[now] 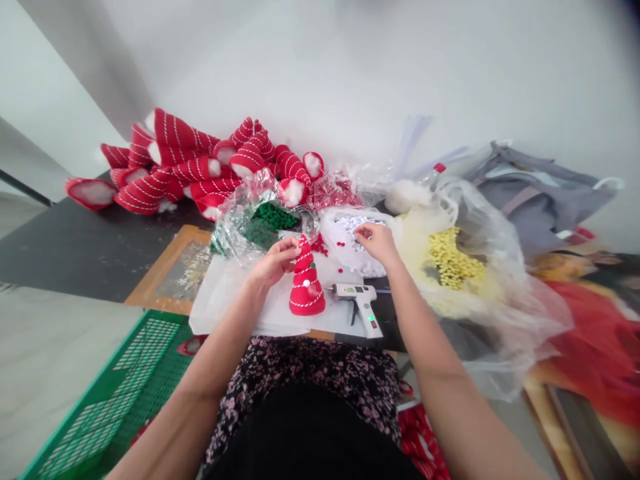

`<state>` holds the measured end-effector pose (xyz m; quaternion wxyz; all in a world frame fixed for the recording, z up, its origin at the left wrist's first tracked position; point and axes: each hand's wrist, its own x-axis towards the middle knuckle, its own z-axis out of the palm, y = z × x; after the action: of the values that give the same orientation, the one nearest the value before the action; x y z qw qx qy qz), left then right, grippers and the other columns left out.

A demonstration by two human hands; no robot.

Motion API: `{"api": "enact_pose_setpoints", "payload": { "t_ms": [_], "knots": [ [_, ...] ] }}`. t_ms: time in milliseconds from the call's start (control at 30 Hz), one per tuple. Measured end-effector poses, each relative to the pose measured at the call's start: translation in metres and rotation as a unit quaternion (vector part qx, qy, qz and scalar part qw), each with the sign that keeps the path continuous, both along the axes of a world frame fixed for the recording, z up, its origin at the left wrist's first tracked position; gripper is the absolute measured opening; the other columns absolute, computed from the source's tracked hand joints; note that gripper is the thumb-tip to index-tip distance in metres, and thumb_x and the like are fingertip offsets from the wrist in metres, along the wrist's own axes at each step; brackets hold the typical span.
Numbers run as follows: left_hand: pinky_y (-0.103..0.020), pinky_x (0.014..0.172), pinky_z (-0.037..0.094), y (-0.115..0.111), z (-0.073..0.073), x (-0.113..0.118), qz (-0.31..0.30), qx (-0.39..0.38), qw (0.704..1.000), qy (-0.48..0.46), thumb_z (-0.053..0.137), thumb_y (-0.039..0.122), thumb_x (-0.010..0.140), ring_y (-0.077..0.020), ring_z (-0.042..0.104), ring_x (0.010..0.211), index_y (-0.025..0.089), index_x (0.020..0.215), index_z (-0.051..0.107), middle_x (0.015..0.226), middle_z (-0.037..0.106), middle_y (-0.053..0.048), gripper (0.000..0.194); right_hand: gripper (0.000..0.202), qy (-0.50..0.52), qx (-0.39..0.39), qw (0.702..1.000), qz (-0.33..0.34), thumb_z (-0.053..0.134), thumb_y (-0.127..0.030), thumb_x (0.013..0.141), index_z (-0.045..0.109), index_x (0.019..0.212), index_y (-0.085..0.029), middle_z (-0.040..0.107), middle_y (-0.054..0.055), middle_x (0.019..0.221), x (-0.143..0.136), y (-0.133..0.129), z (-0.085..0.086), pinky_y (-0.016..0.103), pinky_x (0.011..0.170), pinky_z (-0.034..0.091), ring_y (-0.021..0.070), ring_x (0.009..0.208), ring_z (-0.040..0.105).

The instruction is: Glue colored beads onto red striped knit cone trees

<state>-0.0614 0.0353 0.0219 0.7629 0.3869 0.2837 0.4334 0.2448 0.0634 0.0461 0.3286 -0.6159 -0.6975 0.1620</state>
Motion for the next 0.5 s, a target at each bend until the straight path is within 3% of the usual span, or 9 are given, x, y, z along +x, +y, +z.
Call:
{"api": "enact_pose_setpoints", "payload": {
  "t_ms": [200,333,500],
  "knots": [
    [-0.020,0.047,0.035,0.001,0.004,-0.002,0.022,-0.010,0.999,-0.024,0.098,0.033,0.061,-0.0079,0.051,0.050,0.016,0.080,0.067,0.065,0.062,0.002,0.040,0.010,0.051,-0.066,0.979,0.187,0.074,-0.017,0.085,0.082,0.087,-0.022,0.083,0.003,0.088,-0.044,-0.010,0.000,0.035,0.080,0.058,0.0217,0.078,0.075],
    [-0.021,0.051,0.042,0.002,0.006,-0.004,0.036,-0.017,0.999,-0.032,0.098,0.031,0.060,-0.0090,0.056,0.054,0.016,0.084,0.069,0.070,0.064,0.002,0.041,0.015,0.021,-0.025,0.983,0.181,0.072,-0.012,0.087,0.083,0.090,-0.022,0.083,0.005,0.096,-0.077,0.001,0.003,0.034,0.084,0.057,0.0210,0.084,0.075],
    [-0.022,0.052,0.045,0.001,0.006,-0.005,0.012,-0.024,0.999,-0.030,0.098,0.029,0.060,-0.0101,0.058,0.055,0.017,0.087,0.071,0.072,0.066,0.002,0.040,0.026,-0.097,-0.020,0.979,0.178,0.062,-0.013,0.096,0.083,0.110,-0.018,0.083,0.009,0.117,-0.124,0.040,0.009,0.032,0.097,0.057,0.0228,0.105,0.077]
  ]
}}
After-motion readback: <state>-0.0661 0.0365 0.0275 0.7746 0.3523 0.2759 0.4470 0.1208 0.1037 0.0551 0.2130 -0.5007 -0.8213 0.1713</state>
